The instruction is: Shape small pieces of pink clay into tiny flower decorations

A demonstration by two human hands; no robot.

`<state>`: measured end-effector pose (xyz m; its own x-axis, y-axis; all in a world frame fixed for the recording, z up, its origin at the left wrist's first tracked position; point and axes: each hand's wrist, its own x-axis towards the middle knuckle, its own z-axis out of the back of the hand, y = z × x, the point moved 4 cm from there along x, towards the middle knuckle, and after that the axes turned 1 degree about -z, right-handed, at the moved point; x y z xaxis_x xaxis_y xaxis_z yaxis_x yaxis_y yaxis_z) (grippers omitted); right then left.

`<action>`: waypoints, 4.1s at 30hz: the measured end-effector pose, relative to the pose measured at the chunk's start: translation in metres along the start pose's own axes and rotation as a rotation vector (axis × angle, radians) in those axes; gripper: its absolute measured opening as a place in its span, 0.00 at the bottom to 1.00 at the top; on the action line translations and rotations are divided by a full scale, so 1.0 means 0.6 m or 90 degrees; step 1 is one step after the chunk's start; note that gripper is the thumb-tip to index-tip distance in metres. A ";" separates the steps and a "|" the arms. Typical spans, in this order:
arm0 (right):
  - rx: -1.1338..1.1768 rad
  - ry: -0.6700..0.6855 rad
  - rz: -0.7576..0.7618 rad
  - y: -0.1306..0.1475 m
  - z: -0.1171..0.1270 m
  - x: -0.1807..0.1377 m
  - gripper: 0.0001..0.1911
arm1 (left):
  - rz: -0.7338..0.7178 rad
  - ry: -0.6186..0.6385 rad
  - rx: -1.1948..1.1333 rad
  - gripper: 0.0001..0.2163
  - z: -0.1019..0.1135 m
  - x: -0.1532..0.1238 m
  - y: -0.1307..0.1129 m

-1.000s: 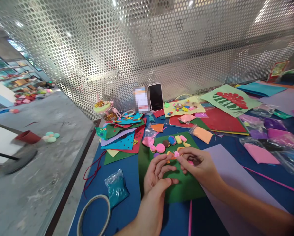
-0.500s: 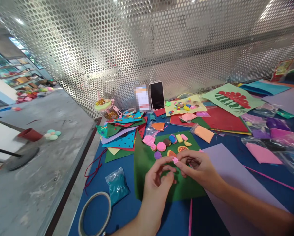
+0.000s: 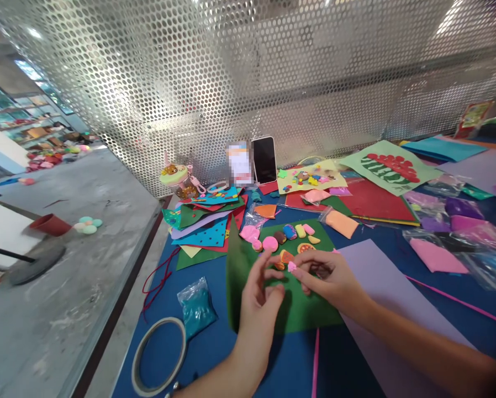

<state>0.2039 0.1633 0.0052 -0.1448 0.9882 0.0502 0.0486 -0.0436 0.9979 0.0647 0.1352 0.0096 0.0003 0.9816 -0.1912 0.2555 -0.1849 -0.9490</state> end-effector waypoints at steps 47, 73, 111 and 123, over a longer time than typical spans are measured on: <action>0.192 0.037 -0.059 0.029 0.027 0.029 0.08 | -0.355 -0.031 0.210 0.21 -0.040 0.108 -0.105; 0.178 0.060 -0.079 -0.018 -0.006 -0.018 0.10 | -0.400 0.277 0.586 0.10 0.031 0.041 -0.102; 0.211 0.260 -0.174 0.004 -0.028 -0.028 0.03 | -0.558 0.217 0.559 0.08 0.057 0.048 -0.080; 0.180 0.209 -0.178 -0.013 -0.022 -0.036 0.07 | -0.607 0.130 0.536 0.09 0.072 0.039 -0.082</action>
<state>0.1938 0.1406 -0.0033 -0.4906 0.8564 -0.1609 0.2224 0.3015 0.9271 0.0104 0.1651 0.0408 0.3217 0.7185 0.6167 -0.4499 0.6891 -0.5682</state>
